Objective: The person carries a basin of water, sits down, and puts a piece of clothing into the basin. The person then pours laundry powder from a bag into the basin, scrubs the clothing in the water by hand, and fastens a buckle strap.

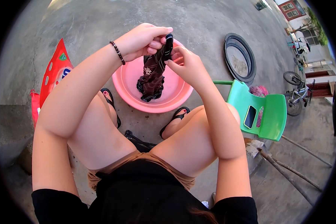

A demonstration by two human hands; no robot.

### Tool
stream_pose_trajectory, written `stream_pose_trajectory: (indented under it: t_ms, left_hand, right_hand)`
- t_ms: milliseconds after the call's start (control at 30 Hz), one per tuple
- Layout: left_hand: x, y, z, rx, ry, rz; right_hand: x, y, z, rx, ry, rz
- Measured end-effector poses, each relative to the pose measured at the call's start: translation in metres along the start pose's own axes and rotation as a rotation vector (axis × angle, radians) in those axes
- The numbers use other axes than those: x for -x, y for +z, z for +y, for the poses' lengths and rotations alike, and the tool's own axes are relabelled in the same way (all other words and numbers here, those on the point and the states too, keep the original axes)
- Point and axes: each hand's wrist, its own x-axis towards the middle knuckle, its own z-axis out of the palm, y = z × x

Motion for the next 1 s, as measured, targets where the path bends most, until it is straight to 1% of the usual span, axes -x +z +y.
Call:
stream_pose_trajectory:
  t_ms: [33,133,233,333,367,500,533,600,633,667,733,867,933,1000]
  left_hand:
    - [0.001,0.002,0.001,0.031,0.007,-0.001]
    - [0.001,-0.001,0.002,0.064,0.023,-0.045]
    - [0.0,-0.006,0.007,-0.114,0.064,0.062]
    - [-0.005,-0.02,0.012,-0.345,0.091,0.234]
    - [-0.006,-0.024,0.013,-0.481,0.11,0.275]
    - [-0.02,-0.04,0.005,-1.024,0.204,0.411]
    - [-0.022,-0.042,0.001,-1.029,0.164,0.379]
    - [-0.021,-0.029,-0.009,-0.996,0.273,0.352]
    - [-0.019,-0.023,-0.01,-0.995,0.2,0.276]
    - [-0.01,-0.009,-0.005,-0.88,0.149,0.144]
    - [-0.009,0.002,-0.014,-0.935,0.067,0.002]
    - [-0.007,0.017,-0.031,-0.916,-0.13,-0.023]
    - [-0.012,0.015,-0.039,-0.879,-0.171,-0.059]
    - [-0.015,0.017,-0.041,-0.77,-0.143,0.017]
  right_hand:
    - [0.001,0.002,0.0,0.012,-0.024,0.028]
    - [-0.005,0.004,0.007,0.059,-0.045,0.008]
    - [-0.003,-0.009,-0.003,0.02,0.082,-0.015]
    - [-0.006,-0.021,0.011,-0.389,0.142,0.062]
    - [-0.003,-0.029,0.001,-0.503,0.186,0.037]
    - [0.001,-0.031,-0.006,-0.842,0.162,0.204]
    - [0.0,-0.03,-0.006,-0.894,0.161,0.223]
    - [-0.002,-0.027,-0.004,-0.999,0.159,0.262]
    - [-0.002,-0.027,-0.004,-0.996,0.151,0.273]
    - [-0.003,-0.026,-0.003,-0.993,0.142,0.285]
    - [-0.003,-0.026,-0.005,-0.99,0.135,0.286]
    - [-0.003,-0.023,-0.013,-0.994,0.131,0.265]
    - [-0.004,-0.021,-0.013,-0.99,0.12,0.262]
    - [-0.005,-0.021,-0.008,-0.98,0.105,0.261]
